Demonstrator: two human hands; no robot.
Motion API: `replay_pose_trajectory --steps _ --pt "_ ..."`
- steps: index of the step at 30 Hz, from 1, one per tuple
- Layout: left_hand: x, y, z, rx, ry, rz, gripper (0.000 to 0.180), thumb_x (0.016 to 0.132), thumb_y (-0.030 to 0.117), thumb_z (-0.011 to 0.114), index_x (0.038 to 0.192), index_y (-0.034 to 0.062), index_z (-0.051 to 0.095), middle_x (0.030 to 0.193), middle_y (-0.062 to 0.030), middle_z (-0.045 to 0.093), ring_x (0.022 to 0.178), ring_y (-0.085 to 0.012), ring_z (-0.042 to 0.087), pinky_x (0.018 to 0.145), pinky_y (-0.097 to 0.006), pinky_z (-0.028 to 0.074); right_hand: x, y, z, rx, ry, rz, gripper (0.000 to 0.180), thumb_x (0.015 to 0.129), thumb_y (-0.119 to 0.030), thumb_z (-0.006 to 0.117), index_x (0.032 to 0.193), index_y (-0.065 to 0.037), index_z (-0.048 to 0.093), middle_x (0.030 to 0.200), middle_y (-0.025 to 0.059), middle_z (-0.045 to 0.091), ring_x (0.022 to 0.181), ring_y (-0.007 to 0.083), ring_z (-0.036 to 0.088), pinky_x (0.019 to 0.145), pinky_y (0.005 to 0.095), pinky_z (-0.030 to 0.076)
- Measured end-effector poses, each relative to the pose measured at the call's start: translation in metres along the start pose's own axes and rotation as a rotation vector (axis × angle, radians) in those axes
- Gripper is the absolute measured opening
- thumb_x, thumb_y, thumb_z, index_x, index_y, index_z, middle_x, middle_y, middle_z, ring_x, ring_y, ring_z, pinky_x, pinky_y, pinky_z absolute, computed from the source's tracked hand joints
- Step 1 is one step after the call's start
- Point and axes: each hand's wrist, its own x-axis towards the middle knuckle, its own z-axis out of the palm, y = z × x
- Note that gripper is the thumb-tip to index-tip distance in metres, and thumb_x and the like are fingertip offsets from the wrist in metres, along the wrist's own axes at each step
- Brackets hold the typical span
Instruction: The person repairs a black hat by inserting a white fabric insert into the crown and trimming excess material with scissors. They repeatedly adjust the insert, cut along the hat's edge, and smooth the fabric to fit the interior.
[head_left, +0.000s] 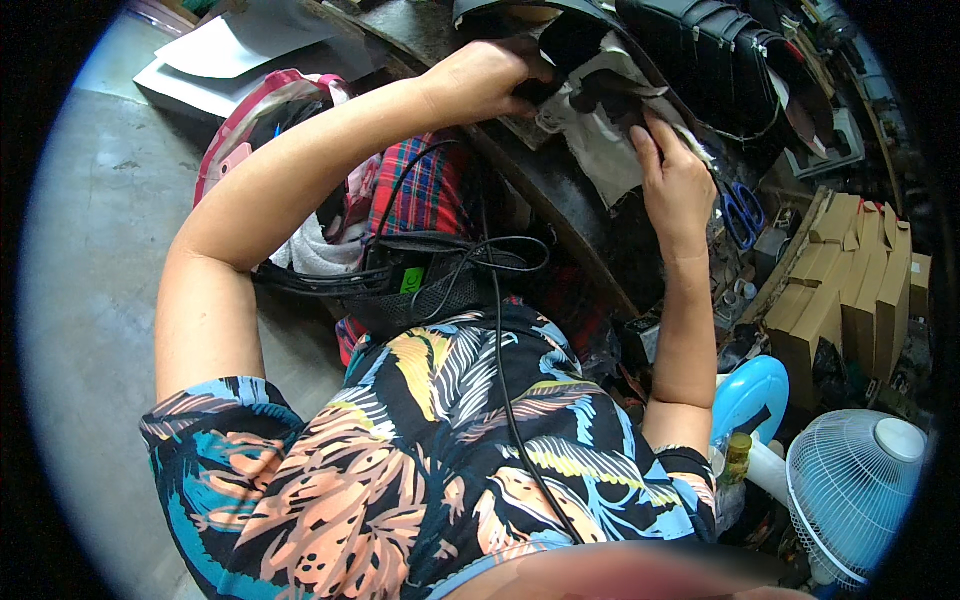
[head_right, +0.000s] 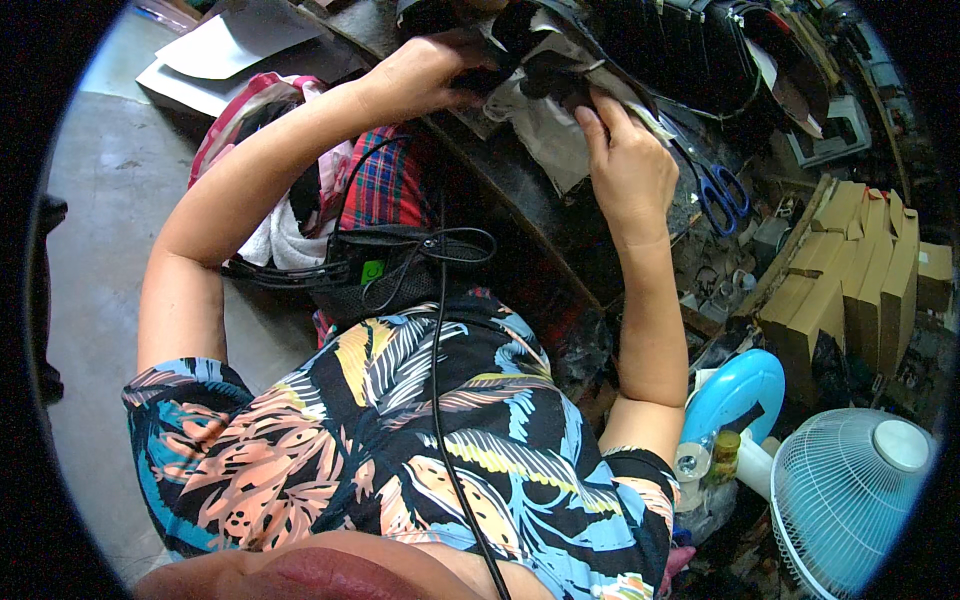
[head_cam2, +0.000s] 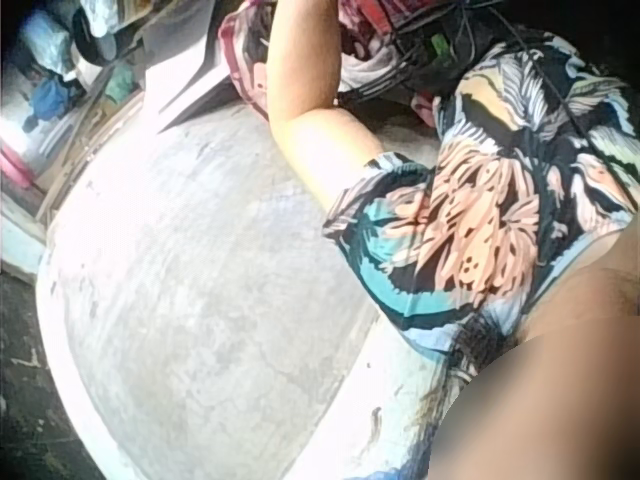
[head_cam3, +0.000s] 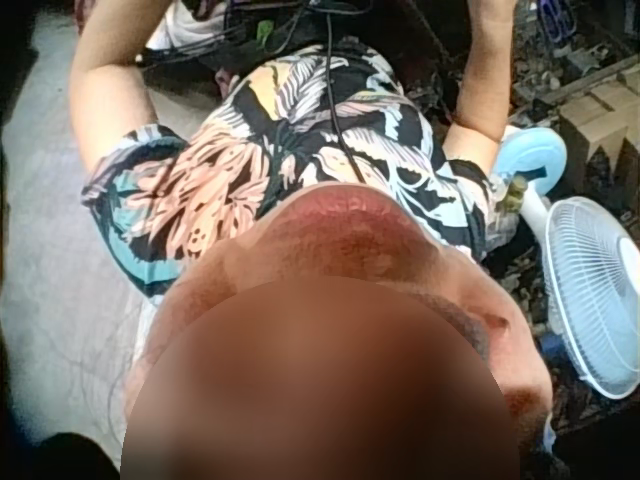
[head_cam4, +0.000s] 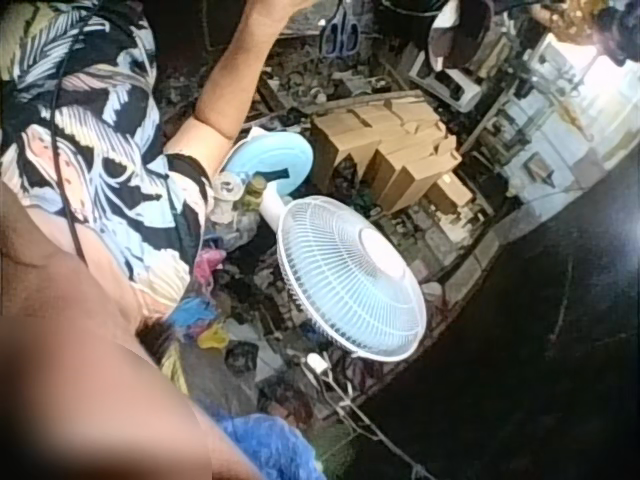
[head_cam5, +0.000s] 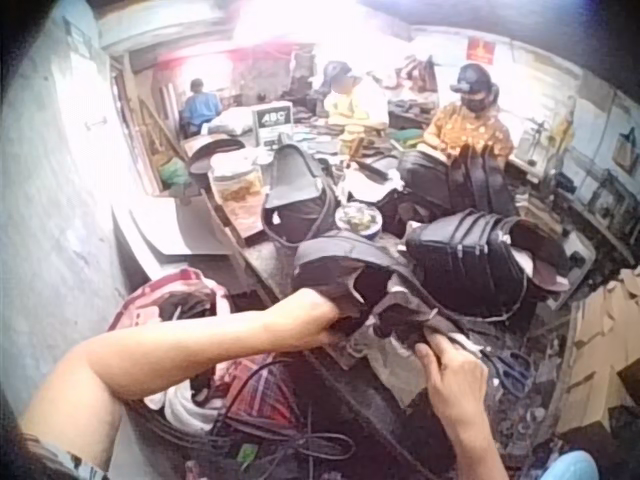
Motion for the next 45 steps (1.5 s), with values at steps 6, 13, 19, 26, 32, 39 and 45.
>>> replay_pose_trajectory --steps 6,13,19,26,32,39,45 --pt "0.006 -0.002 -0.001 -0.081 0.017 -0.009 0.024 0.078 0.021 0.075 0.099 0.0099 0.071 0.098 -0.0114 0.066 0.093 -0.0318 0.066 0.084 -0.040 0.053 -0.011 -0.001 0.002 0.037 -0.024 0.060 0.039 0.096 -0.045 0.056 0.120 -0.016 0.068 0.097 0.0159 0.071 0.089 0.0336 0.070 0.076 0.0406 0.054" --pt "0.008 -0.001 -0.002 -0.012 -0.036 -0.132 0.013 0.081 0.021 0.065 0.087 0.0097 0.068 0.095 -0.0137 0.067 0.086 -0.0312 0.066 0.078 -0.040 0.053 -0.043 0.019 -0.023 0.240 0.091 -0.095 0.026 0.086 -0.019 0.068 0.109 -0.010 0.071 0.093 0.0110 0.071 0.082 0.0288 0.069 0.072 0.0357 0.054" --pt "0.021 -0.013 -0.007 -0.089 -0.141 -0.134 0.026 0.080 0.032 0.065 0.090 0.0088 0.069 0.090 -0.0145 0.068 0.085 -0.0339 0.066 0.078 -0.042 0.052 -0.090 0.059 -0.053 0.074 0.151 -0.040 0.028 0.072 -0.016 0.077 0.098 -0.009 0.073 0.092 0.0076 0.068 0.085 0.0253 0.066 0.077 0.0363 0.052" --pt "0.035 -0.007 0.003 -0.041 -0.309 -0.274 0.035 0.082 0.043 0.070 0.089 0.0093 0.071 0.086 -0.0125 0.069 0.082 -0.0300 0.067 0.074 -0.039 0.052 -0.060 0.023 -0.057 0.018 0.154 -0.248 0.030 0.073 -0.015 0.078 0.103 -0.010 0.073 0.104 0.0080 0.065 0.097 0.0260 0.062 0.082 0.0362 0.051" --pt "0.042 -0.021 0.008 -0.074 -0.326 -0.202 0.041 0.081 0.048 0.072 0.095 0.0094 0.072 0.084 -0.0117 0.070 0.080 -0.0273 0.067 0.073 -0.038 0.052 0.004 -0.041 0.012 0.180 0.026 -0.439 0.037 0.074 -0.020 0.079 0.108 -0.010 0.068 0.105 0.0107 0.066 0.098 0.0303 0.063 0.084 0.0394 0.053" --pt "0.044 -0.057 0.026 -0.243 -0.357 -0.161 0.037 0.083 0.043 0.072 0.098 0.0096 0.073 0.093 -0.0116 0.072 0.086 -0.0251 0.067 0.078 -0.036 0.051 0.014 -0.040 0.052 0.039 -0.025 -0.345 0.021 0.082 -0.018 0.073 0.101 -0.010 0.071 0.103 0.0090 0.069 0.096 0.0288 0.067 0.082 0.0383 0.055" --pt "0.049 -0.055 0.030 -0.102 -0.383 -0.190 0.031 0.081 0.037 0.072 0.098 0.0111 0.073 0.093 -0.0107 0.072 0.085 -0.0248 0.067 0.077 -0.036 0.051 0.017 -0.030 0.058 0.062 -0.031 -0.365 0.015 0.085 -0.017 0.070 0.096 -0.008 0.072 0.094 0.0091 0.070 0.088 0.0284 0.068 0.077 0.0367 0.055"
